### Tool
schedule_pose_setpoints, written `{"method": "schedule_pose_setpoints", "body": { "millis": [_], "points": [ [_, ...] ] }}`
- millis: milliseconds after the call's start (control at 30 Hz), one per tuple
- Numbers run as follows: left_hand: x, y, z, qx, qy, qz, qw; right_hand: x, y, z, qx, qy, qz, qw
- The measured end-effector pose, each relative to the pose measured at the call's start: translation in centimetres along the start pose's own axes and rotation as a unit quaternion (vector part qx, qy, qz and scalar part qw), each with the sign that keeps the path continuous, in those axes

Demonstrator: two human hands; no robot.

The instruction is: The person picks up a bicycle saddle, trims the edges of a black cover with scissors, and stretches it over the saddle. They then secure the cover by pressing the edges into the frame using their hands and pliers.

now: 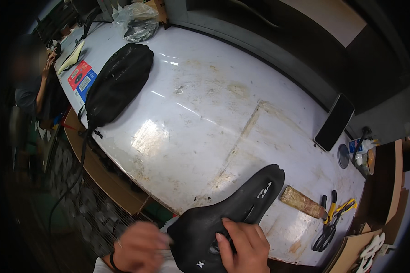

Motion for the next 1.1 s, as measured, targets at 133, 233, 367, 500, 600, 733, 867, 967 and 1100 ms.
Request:
{"method": "schedule_pose_setpoints", "body": {
  "millis": [133,233,367,500,600,733,867,967,1100],
  "points": [
    [-0.2,-3.2,-4.2,0.093,0.108,-0.127,0.982,-0.4,-0.6,0.3,-0.003,0.008,-0.017,1.000],
    [-1.1,-2.4,-4.4,0.187,0.152,-0.118,0.963,0.0,-1.4,-0.2,-0.022,0.006,0.021,1.000],
    [-1.2,-2.2,-4.3,0.238,0.201,-0.060,0.948,0.5,-0.9,0.1,-0.026,0.000,0.010,1.000],
    [-1.2,-1.7,-5.6,0.309,0.237,-0.019,0.921,0.3,-1.1,0.6,-0.041,0.002,0.005,0.999],
    [-1.0,-2.0,-6.4,0.367,0.223,-0.033,0.902,0.1,-1.3,0.7,-0.032,-0.016,0.025,0.999],
    [-0.6,-2.1,-6.7,0.382,0.206,-0.016,0.901,0.1,-1.4,0.7,-0.029,-0.017,0.014,0.999],
    [0.1,-2.5,-7.1,0.386,0.242,0.001,0.890,-0.3,-1.7,1.5,0.006,-0.032,0.016,0.999],
    [0.5,-2.9,-7.3,0.384,0.276,-0.001,0.881,-1.4,-3.1,3.7,0.010,-0.103,-0.042,0.994],
    [0.9,-3.1,-7.6,0.381,0.304,-0.016,0.873,-0.9,-4.6,4.6,-0.080,-0.140,-0.058,0.985]
  ]
}}
Point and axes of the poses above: each hand's wrist, its own x-axis towards the middle knuckle, its own z-axis out of the back of the hand, y = z × x, the point moved 8 cm from there along x, towards the middle knuckle, and after that the axes turned 4 degrees about x, right-handed, at the moved point
